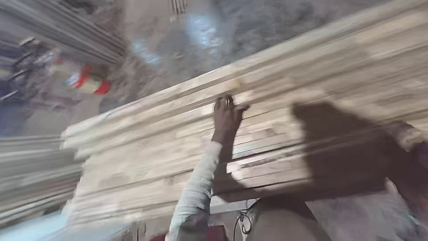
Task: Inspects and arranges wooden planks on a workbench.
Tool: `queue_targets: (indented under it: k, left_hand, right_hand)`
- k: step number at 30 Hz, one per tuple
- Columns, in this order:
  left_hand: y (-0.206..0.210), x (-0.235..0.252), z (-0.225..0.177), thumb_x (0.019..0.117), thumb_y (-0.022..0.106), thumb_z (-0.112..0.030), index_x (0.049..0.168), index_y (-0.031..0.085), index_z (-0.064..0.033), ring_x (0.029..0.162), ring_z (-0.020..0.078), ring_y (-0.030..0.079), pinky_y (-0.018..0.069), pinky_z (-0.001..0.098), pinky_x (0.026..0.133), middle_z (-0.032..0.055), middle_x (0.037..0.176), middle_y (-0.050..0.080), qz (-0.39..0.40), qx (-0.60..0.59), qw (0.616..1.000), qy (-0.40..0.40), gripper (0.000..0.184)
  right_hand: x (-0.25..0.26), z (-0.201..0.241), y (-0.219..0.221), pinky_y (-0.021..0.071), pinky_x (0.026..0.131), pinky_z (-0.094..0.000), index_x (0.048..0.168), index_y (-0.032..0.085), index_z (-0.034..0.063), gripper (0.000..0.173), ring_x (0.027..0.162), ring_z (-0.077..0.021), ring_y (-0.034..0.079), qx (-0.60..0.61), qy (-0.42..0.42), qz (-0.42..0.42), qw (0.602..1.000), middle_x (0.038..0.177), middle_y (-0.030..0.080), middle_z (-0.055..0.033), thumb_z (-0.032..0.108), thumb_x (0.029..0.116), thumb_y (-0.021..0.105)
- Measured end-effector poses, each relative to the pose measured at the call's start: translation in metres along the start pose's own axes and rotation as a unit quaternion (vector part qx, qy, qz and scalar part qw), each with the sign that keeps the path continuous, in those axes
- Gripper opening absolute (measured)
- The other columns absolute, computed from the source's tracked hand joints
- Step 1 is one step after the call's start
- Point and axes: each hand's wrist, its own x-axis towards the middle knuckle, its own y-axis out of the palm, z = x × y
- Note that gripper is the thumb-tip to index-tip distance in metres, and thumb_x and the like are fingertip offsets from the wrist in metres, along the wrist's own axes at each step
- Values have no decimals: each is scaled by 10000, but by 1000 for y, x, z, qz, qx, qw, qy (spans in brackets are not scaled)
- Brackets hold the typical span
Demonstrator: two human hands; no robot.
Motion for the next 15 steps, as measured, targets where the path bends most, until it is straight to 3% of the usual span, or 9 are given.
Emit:
queue_targets:
  k: [2,3,4,7,9,11,12,14,15]
  left_hand:
    - [30,-11,-15,1068,316,-522,1306,673,-122,1360,308,525,396,523,1159,116,1463,571,-24,15,999,-34,586]
    - [32,-24,-17,1065,353,-505,1284,685,-115,1319,315,561,430,517,1128,123,1417,607,-26,24,998,-43,557]
    - [27,-28,-17,1067,367,-486,1275,698,-106,1274,318,596,463,503,1088,128,1369,644,-24,37,998,-39,545]
    - [13,-23,-15,1052,455,-455,1159,729,-108,1052,307,666,548,465,893,118,1130,707,-21,70,997,-6,455]
    - [15,-3,-19,1003,489,-601,1245,701,-69,1105,371,653,529,525,950,181,1183,686,-14,71,997,23,622]
    - [27,28,-39,934,451,-762,1467,535,-60,1290,393,568,468,564,1069,211,1409,581,31,42,997,54,885]
    - [38,43,-51,916,446,-789,1506,481,-85,1316,362,544,466,559,1080,185,1445,546,51,27,996,71,919]
    - [66,70,-81,924,387,-804,1518,470,-107,1305,326,552,464,537,1078,153,1415,574,63,40,992,99,919]
    - [81,81,-95,948,369,-782,1463,520,-93,1253,330,581,481,538,1042,153,1336,615,55,53,991,112,873]
  right_hand:
    - [13,5,8,505,1082,-339,1434,470,124,392,1251,-117,597,17,-10,-46,999,1345,634,-8,263,1100,321]
    - [11,6,0,521,1066,-371,1400,523,147,390,1247,-161,612,43,-5,-45,998,1327,656,-29,271,1049,407]
    - [10,7,-9,568,987,-361,1352,559,183,373,1197,-158,645,46,3,-52,998,1278,685,-17,266,1005,451]
    - [6,14,-37,634,722,-311,1323,559,211,326,999,-137,716,59,22,-78,995,1206,711,-1,262,1029,428]
    - [6,15,-49,616,610,-282,1286,568,217,301,874,-128,724,66,24,-83,994,1164,717,-6,286,1026,434]
    - [10,12,-56,622,598,-287,1263,607,207,291,851,-130,735,79,32,-94,992,1143,737,-20,305,1028,466]
    - [11,10,-56,634,663,-301,1268,599,202,296,897,-122,727,80,38,-108,990,1124,732,-7,299,1069,403]
    - [15,10,-53,633,788,-319,1250,615,174,313,959,-117,713,86,48,-145,985,1096,727,-3,279,1100,361]
    - [17,12,-50,631,768,-309,1214,632,163,311,916,-107,715,76,51,-174,981,1047,733,-1,272,1095,366]
